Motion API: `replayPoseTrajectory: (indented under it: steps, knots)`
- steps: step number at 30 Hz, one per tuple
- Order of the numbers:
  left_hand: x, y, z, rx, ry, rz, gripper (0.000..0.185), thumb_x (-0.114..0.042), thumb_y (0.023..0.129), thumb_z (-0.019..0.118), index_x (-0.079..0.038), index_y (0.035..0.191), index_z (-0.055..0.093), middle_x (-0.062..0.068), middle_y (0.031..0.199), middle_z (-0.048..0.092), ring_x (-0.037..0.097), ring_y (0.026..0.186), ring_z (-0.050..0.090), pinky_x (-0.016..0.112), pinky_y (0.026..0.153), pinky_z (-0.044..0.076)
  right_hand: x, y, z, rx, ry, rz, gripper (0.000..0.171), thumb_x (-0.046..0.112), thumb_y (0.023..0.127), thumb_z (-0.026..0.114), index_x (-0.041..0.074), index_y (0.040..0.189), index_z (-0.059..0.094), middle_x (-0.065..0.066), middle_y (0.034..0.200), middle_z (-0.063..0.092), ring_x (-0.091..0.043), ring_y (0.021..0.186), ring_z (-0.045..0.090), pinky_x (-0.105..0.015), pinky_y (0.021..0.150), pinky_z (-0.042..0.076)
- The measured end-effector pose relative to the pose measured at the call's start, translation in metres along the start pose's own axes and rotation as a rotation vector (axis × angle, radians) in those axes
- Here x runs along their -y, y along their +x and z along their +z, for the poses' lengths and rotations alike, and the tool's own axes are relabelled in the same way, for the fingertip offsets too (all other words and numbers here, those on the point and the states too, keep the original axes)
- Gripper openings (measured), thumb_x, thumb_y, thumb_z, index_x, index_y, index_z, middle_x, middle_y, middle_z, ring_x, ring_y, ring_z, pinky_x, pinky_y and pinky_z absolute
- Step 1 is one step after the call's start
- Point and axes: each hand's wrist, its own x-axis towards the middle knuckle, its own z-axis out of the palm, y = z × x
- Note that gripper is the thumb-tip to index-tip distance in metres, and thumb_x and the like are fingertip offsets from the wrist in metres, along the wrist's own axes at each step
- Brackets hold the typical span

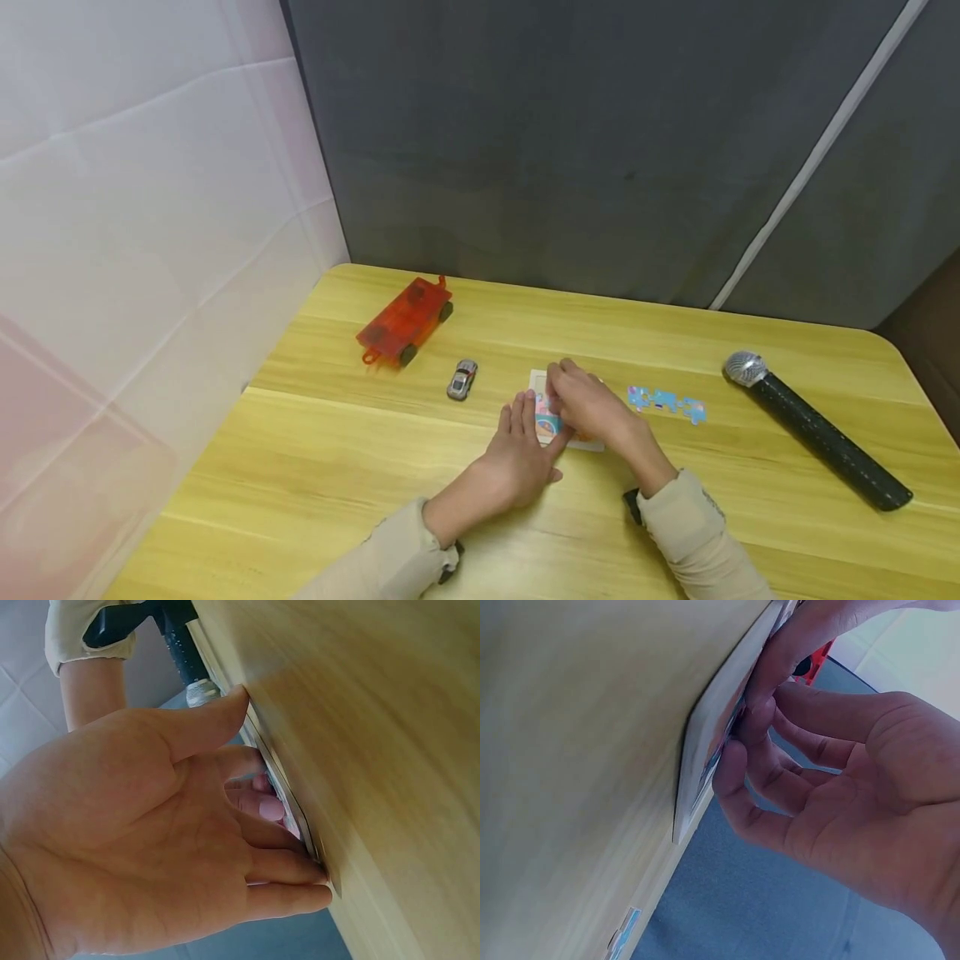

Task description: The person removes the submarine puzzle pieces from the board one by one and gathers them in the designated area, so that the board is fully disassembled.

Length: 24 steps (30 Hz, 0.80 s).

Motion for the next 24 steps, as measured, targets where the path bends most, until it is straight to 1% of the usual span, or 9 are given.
replayPoseTrajectory:
  steps: [3,7,11,14,15,20,21,22,24]
  knots:
    - [0.000,0.000,0.000,-0.004,0.004,0.000,0.069,-0.059,0.114,0.043,-0.041,0.176,0.018,0.033,0.175,0.027,0.043,0.167,0.025,0.050,0.133,0.033,0.028,-0.003,-0.024,0.033,0.033,0.024,0.020,-0.008,0.097,0.074,0.009,0.095,0.062,-0.004,0.093,0.056,-0.017,0.078,0.049,-0.034,0.071,0.047]
    - [0.000,0.000,-0.001,-0.007,0.007,-0.001,0.069,-0.058,0.114,0.043,-0.041,0.176,0.019,0.032,0.175,0.027,0.043,0.167,0.025,0.050,0.133,0.033,0.046,-0.004,-0.038,0.067,0.037,0.068,0.016,-0.007,0.101,0.071,0.007,0.095,0.066,-0.003,0.092,0.059,-0.014,0.081,0.050,-0.036,0.077,0.049]
    - [0.000,0.000,0.000,-0.003,0.004,-0.001,0.069,-0.058,0.114,0.043,-0.041,0.176,0.018,0.032,0.175,0.027,0.043,0.167,0.024,0.050,0.134,0.032,0.049,-0.005,-0.039,0.084,0.045,0.112,0.008,-0.005,0.103,0.070,0.002,0.104,0.068,-0.006,0.099,0.060,-0.016,0.082,0.052,-0.039,0.081,0.051]
    - [0.000,-0.001,0.000,0.000,-0.003,-0.003,0.069,-0.058,0.114,0.043,-0.041,0.176,0.018,0.032,0.175,0.026,0.042,0.168,0.023,0.050,0.134,0.031,0.048,-0.007,-0.038,0.081,0.059,0.092,0.010,-0.006,0.102,0.070,0.003,0.104,0.065,-0.008,0.100,0.057,-0.019,0.081,0.051,-0.039,0.078,0.050]
    - [0.000,-0.001,0.000,0.000,-0.004,-0.004,0.069,-0.058,0.114,0.043,-0.042,0.176,0.019,0.032,0.175,0.026,0.042,0.168,0.023,0.050,0.134,0.031,0.036,-0.006,-0.030,0.064,0.063,0.052,0.008,-0.001,0.105,0.069,0.005,0.105,0.064,-0.007,0.101,0.056,-0.018,0.082,0.050,-0.037,0.077,0.049]
    - [-0.001,-0.001,0.000,-0.003,0.012,-0.011,0.068,-0.058,0.114,0.042,-0.042,0.176,0.019,0.033,0.174,0.028,0.042,0.167,0.025,0.049,0.134,0.032,0.034,-0.006,-0.029,0.025,0.082,0.007,0.016,-0.004,0.104,0.069,0.008,0.099,0.058,-0.004,0.094,0.054,-0.016,0.079,0.048,-0.031,0.071,0.046]
    - [-0.001,-0.001,0.000,-0.004,0.020,-0.011,0.068,-0.059,0.114,0.042,-0.042,0.176,0.018,0.033,0.174,0.029,0.041,0.167,0.026,0.049,0.134,0.032,0.033,-0.006,-0.028,0.023,0.096,0.009,0.017,-0.004,0.104,0.068,0.008,0.098,0.058,-0.003,0.092,0.055,-0.015,0.079,0.048,-0.030,0.070,0.046]
    - [-0.001,-0.001,0.000,-0.004,0.025,-0.012,0.068,-0.059,0.114,0.042,-0.042,0.176,0.018,0.032,0.174,0.029,0.041,0.167,0.026,0.049,0.133,0.033,0.043,-0.007,-0.036,0.040,0.109,0.042,0.020,-0.008,0.102,0.069,0.007,0.096,0.058,-0.004,0.089,0.056,-0.015,0.077,0.049,-0.029,0.069,0.046]
    - [-0.001,-0.001,0.000,-0.003,0.038,-0.010,0.068,-0.059,0.114,0.041,-0.043,0.176,0.017,0.032,0.174,0.030,0.041,0.167,0.027,0.048,0.133,0.033,0.042,-0.005,-0.037,0.071,0.163,0.067,0.018,-0.007,0.104,0.067,0.006,0.096,0.058,-0.004,0.087,0.060,-0.014,0.076,0.051,-0.027,0.068,0.046]
